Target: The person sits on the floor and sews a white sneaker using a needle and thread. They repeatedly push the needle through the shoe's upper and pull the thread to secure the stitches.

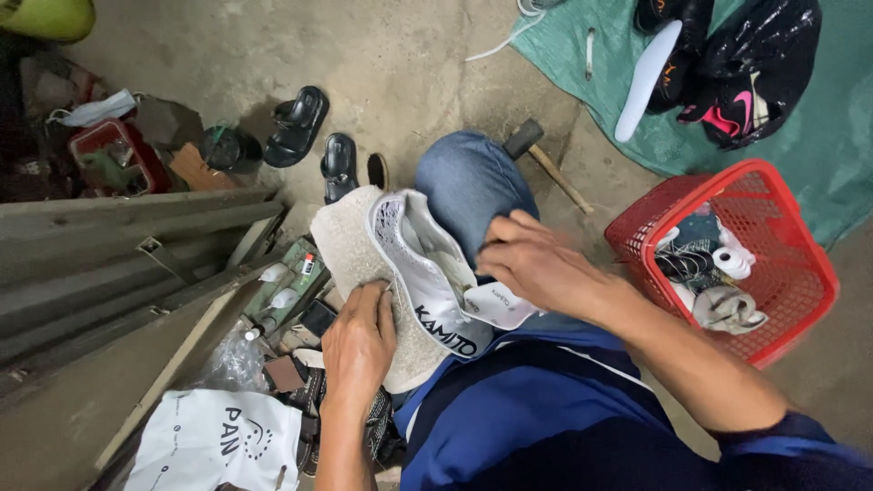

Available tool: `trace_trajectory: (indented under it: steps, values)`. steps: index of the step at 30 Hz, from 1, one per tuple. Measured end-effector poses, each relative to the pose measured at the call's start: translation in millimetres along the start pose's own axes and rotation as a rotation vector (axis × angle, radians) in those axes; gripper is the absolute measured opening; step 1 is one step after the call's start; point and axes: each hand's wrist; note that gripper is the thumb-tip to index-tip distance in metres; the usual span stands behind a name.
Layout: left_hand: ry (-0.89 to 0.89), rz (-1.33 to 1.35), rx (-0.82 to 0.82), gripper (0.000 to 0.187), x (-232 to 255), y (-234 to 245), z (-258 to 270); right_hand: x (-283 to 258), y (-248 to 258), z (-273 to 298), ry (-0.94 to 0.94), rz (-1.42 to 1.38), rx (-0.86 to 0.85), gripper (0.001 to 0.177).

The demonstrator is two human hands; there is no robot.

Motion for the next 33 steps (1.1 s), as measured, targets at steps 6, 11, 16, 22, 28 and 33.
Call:
trace_trajectory:
  steps: [6, 11, 16, 22, 28, 33]
  values:
    - [0.022, -0.004, -0.024, 0.023, -5.3, -2.7, -0.1, -27.3, 31.6, -6.0, -0.163, -0.316, -0.124, 0.013]
    - [0.02, -0.056, 0.007, 0.02, -5.7, -10.3, -1.2, -30.6, 19.1, -9.8, -0.469, -0.333, -0.209, 0.032]
    - [0.023, -0.032, -0.003, 0.018, -5.9, -7.1, 1.3, -13.0, 3.0, 0.7, -0.335, -0.208, -0.346, 0.024]
    - [0.013, -0.051, 0.026, 0.018, -7.6, -11.6, 1.2, -51.0, 46.3, -13.7, -0.349, -0.378, -0.057, 0.024]
    - [-0.011, -0.096, 0.079, 0.015, -9.7, -22.4, 1.4, -56.0, 28.4, -24.5, -0.28, -1.249, 0.232, 0.007]
    - [0.053, -0.087, 0.037, 0.016, -13.9, -25.5, 1.1, -45.3, -24.8, -37.6, -0.428, -1.191, 0.393, 0.017]
Point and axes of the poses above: each hand's wrist, its own z-axis away from the middle knuckle, its own y-axis out of the back of the hand, x = y × z, and after that the axes turned 14 degrees about -z, right-handed
